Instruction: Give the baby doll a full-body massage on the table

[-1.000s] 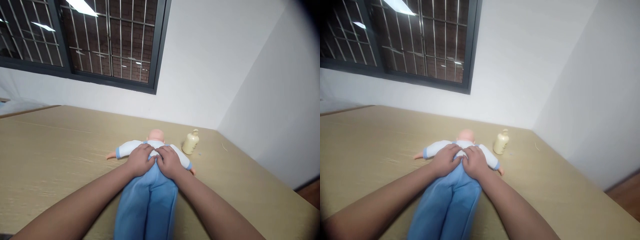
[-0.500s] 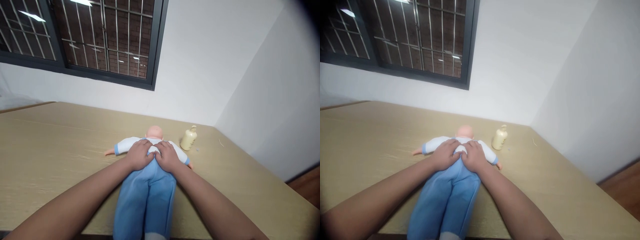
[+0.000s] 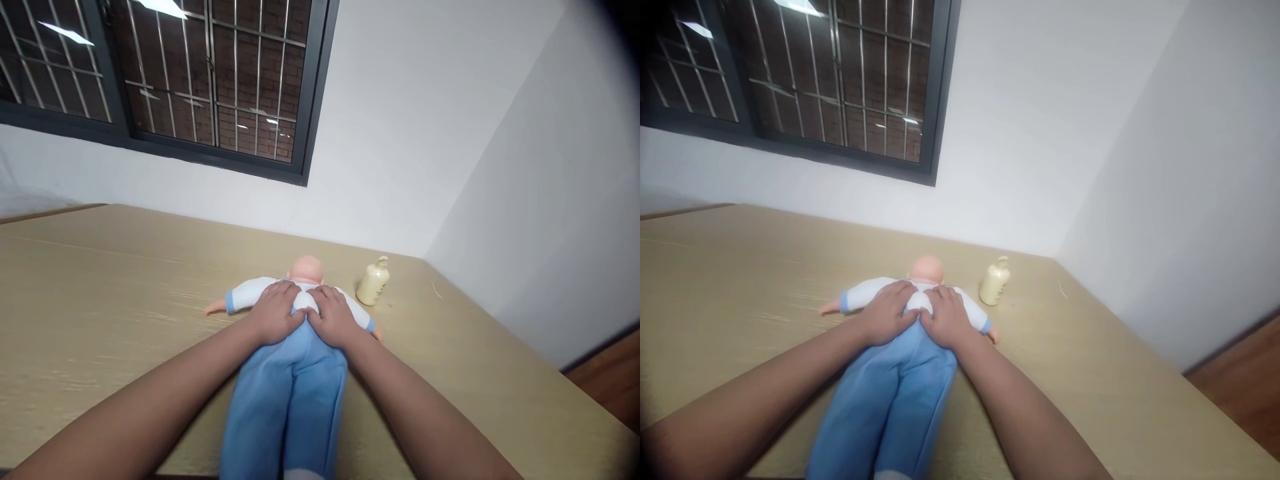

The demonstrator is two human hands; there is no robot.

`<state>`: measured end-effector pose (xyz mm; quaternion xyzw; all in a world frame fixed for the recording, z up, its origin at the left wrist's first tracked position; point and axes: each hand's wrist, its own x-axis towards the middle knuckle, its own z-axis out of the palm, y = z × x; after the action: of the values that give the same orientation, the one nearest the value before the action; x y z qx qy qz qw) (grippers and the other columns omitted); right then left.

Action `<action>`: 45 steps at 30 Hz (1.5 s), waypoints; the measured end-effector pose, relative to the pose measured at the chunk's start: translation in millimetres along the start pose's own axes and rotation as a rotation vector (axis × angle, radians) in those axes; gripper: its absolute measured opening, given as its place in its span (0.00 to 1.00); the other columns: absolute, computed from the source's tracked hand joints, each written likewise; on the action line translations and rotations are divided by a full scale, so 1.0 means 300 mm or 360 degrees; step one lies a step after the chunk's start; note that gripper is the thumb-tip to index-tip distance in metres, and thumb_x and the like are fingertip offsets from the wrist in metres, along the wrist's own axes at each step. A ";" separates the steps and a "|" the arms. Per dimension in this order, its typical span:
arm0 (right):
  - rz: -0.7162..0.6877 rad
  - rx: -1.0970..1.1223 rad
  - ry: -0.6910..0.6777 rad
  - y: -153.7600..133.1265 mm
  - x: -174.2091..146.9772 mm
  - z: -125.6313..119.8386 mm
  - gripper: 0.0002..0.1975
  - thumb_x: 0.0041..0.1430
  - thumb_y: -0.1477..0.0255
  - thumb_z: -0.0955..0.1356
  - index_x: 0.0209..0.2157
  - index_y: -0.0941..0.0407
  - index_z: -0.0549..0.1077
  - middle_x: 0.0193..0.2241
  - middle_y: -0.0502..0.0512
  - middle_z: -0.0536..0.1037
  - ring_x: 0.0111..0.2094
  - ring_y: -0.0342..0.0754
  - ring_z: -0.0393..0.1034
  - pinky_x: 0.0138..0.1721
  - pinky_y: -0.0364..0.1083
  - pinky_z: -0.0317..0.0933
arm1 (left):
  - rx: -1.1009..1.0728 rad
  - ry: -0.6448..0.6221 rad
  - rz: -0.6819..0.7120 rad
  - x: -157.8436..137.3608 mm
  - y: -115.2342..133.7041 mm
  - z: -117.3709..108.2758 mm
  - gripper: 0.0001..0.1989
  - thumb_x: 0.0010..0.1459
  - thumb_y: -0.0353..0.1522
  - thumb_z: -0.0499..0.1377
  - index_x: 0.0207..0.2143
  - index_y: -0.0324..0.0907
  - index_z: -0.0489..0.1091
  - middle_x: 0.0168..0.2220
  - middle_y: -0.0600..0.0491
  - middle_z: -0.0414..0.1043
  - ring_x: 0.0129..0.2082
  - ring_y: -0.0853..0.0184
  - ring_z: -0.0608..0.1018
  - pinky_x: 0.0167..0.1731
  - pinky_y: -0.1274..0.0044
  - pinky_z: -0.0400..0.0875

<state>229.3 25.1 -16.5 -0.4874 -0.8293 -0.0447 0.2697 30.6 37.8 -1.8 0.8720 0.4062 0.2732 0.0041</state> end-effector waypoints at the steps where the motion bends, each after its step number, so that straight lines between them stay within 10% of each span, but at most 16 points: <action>1: -0.0001 -0.0006 -0.0002 0.002 0.000 -0.001 0.20 0.66 0.63 0.63 0.57 0.55 0.70 0.49 0.61 0.73 0.52 0.56 0.64 0.57 0.57 0.57 | 0.0001 -0.0004 -0.0007 -0.001 -0.001 0.001 0.20 0.64 0.43 0.53 0.51 0.40 0.71 0.50 0.42 0.73 0.53 0.52 0.73 0.56 0.58 0.64; 7: 0.0041 -0.0098 -0.0146 0.009 -0.007 0.007 0.33 0.68 0.61 0.61 0.69 0.59 0.51 0.68 0.70 0.55 0.68 0.62 0.49 0.65 0.62 0.46 | 0.0025 -0.0097 -0.0097 -0.019 -0.015 0.030 0.35 0.66 0.46 0.50 0.68 0.34 0.54 0.70 0.34 0.50 0.70 0.44 0.51 0.65 0.51 0.47; 21: 0.0053 0.0194 -0.0208 0.060 0.037 -0.022 0.28 0.64 0.54 0.65 0.60 0.52 0.66 0.53 0.61 0.74 0.54 0.58 0.67 0.56 0.58 0.61 | -0.0181 -0.0193 -0.0022 0.031 -0.076 -0.020 0.30 0.62 0.53 0.55 0.59 0.46 0.67 0.57 0.45 0.71 0.57 0.50 0.71 0.56 0.59 0.62; 38: -0.0002 0.0372 0.0511 0.064 -0.033 -0.018 0.19 0.66 0.61 0.64 0.53 0.54 0.73 0.53 0.62 0.76 0.57 0.55 0.69 0.61 0.57 0.63 | -0.0349 0.0598 -0.0197 -0.038 -0.073 -0.013 0.17 0.63 0.38 0.54 0.51 0.40 0.70 0.49 0.46 0.76 0.51 0.57 0.76 0.55 0.64 0.68; 45: 0.0085 0.0420 -0.0018 0.006 -0.047 -0.026 0.34 0.70 0.51 0.56 0.69 0.56 0.56 0.69 0.62 0.56 0.71 0.58 0.46 0.70 0.63 0.43 | -0.0351 0.0004 -0.0013 -0.046 -0.041 0.005 0.35 0.66 0.48 0.51 0.66 0.33 0.58 0.69 0.37 0.55 0.69 0.52 0.57 0.68 0.60 0.49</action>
<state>239.4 12.4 -17.1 -0.4699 -0.8162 0.0747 0.3278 15.5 36.5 -12.3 0.8643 0.3772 0.3171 0.1007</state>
